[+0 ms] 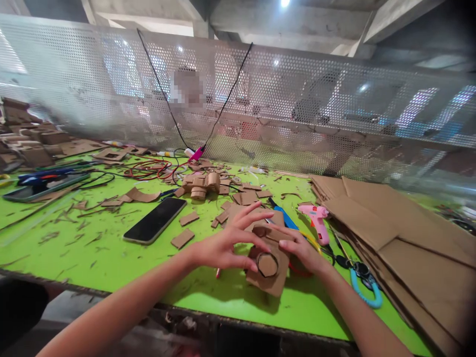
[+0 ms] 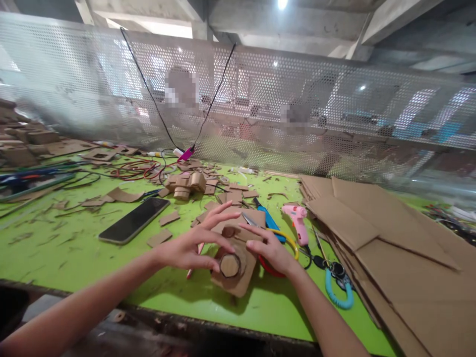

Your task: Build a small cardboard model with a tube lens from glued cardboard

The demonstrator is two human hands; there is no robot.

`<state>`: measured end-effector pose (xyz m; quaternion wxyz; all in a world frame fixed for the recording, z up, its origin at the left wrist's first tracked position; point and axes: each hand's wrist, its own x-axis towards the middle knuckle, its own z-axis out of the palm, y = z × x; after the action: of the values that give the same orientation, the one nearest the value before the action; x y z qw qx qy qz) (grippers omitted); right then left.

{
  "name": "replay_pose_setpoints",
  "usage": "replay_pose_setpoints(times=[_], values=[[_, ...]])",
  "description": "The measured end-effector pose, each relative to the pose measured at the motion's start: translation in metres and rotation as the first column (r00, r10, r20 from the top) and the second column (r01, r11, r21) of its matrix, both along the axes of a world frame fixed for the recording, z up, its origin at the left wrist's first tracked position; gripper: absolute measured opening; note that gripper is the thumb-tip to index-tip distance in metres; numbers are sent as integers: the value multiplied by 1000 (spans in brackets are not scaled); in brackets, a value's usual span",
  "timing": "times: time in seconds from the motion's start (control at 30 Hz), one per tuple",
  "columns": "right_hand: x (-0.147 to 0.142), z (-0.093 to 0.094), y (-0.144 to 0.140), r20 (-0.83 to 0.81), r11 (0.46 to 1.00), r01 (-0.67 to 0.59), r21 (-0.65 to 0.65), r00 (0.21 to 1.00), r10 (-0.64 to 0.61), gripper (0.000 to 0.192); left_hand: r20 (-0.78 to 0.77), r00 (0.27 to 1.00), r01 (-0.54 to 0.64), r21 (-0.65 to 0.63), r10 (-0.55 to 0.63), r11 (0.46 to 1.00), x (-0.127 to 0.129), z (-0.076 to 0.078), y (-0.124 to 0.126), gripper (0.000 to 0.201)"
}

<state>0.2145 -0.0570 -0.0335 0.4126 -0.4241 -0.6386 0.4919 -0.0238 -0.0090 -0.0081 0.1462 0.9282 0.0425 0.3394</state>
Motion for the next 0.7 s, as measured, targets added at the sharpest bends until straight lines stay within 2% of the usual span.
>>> replay_pose_setpoints(times=[0.1, 0.2, 0.4, 0.5, 0.6, 0.7], values=[[-1, -3, 1, 23, 998, 37, 60, 999, -38, 42, -49, 998, 30, -20, -31, 999, 1, 1, -3, 31], [-3, -6, 1, -13, 998, 34, 61, 999, -33, 44, -64, 997, 33, -32, -35, 999, 1, 1, -4, 29], [-4, -7, 0, -39, 997, 34, 73, 999, -31, 48, -54, 996, 67, -35, -69, 997, 1, -1, -4, 28], [-2, -6, 2, -59, 987, 105, 118, 993, -98, 48, 7, 999, 32, -48, -31, 998, 1, -3, -3, 30], [-2, -4, 3, -125, 959, 246, 143, 965, -229, 52, 97, 994, -50, -65, 56, 997, 2, -6, 0, 47], [-6, -2, 4, -142, 946, 290, 148, 952, -270, 58, 133, 985, -105, -61, 113, 993, 5, -11, 3, 69]])
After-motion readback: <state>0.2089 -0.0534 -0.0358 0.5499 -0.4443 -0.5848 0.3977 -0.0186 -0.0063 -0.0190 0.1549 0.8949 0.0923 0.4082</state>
